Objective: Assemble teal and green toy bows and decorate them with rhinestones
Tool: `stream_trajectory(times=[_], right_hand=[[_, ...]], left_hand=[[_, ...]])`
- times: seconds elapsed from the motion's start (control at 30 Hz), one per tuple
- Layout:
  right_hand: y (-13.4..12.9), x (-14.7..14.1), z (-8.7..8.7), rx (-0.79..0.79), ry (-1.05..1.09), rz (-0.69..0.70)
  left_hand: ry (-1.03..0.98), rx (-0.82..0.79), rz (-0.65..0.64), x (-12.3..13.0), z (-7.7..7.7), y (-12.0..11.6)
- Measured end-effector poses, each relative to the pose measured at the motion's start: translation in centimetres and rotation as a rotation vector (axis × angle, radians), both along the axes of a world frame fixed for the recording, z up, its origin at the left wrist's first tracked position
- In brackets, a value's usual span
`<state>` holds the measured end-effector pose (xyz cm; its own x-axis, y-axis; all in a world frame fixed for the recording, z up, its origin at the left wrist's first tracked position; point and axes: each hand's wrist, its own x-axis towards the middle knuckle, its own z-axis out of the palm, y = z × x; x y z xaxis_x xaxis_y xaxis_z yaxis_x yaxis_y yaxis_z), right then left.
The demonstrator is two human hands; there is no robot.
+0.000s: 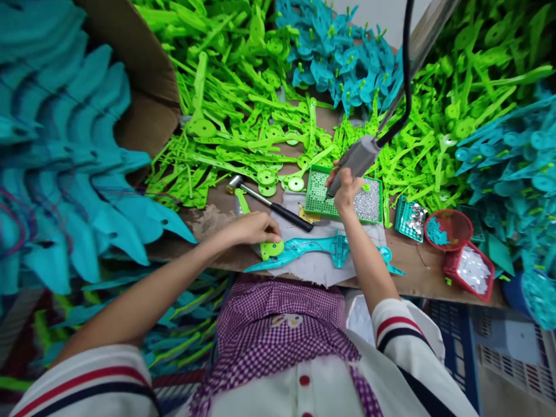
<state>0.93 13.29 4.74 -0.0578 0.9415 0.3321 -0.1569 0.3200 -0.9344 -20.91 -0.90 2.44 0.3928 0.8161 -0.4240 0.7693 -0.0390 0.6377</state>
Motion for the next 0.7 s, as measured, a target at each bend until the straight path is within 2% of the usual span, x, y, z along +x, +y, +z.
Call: stream_trajectory(times=[0.17, 0.37, 0.43, 0.5, 0.6, 0.7], right_hand=[[0.3, -0.1, -1.3, -0.013, -0.047, -0.015], [0.4, -0.3, -1.5, -0.027, -0.161, 0.005], [0.3, -0.2, -1.4, -0.024, -0.174, 0.019], [0.4, 0.0, -1.4, 0.005, -0.175, 0.03], [0.4, 0.3, -1.4, 0.044, -0.21, 0.016], [0.5, 0.3, -1.4, 0.054, -0.231, 0.006]], left_hand=[[-0.001, -0.042, 0.049, -0.5, -0.3, 0.3], [-0.04, -0.056, 0.03, -0.3, -0.2, 0.0], [-0.094, -0.004, 0.042, -0.3, -0.4, -0.4], [-0.173, 0.123, 0.087, -0.4, -0.4, -1.2], [-0.291, 0.349, 0.305, -0.8, 0.2, -3.3], [-0.345, 0.457, 0.705, -1.6, 0.9, -6.1]])
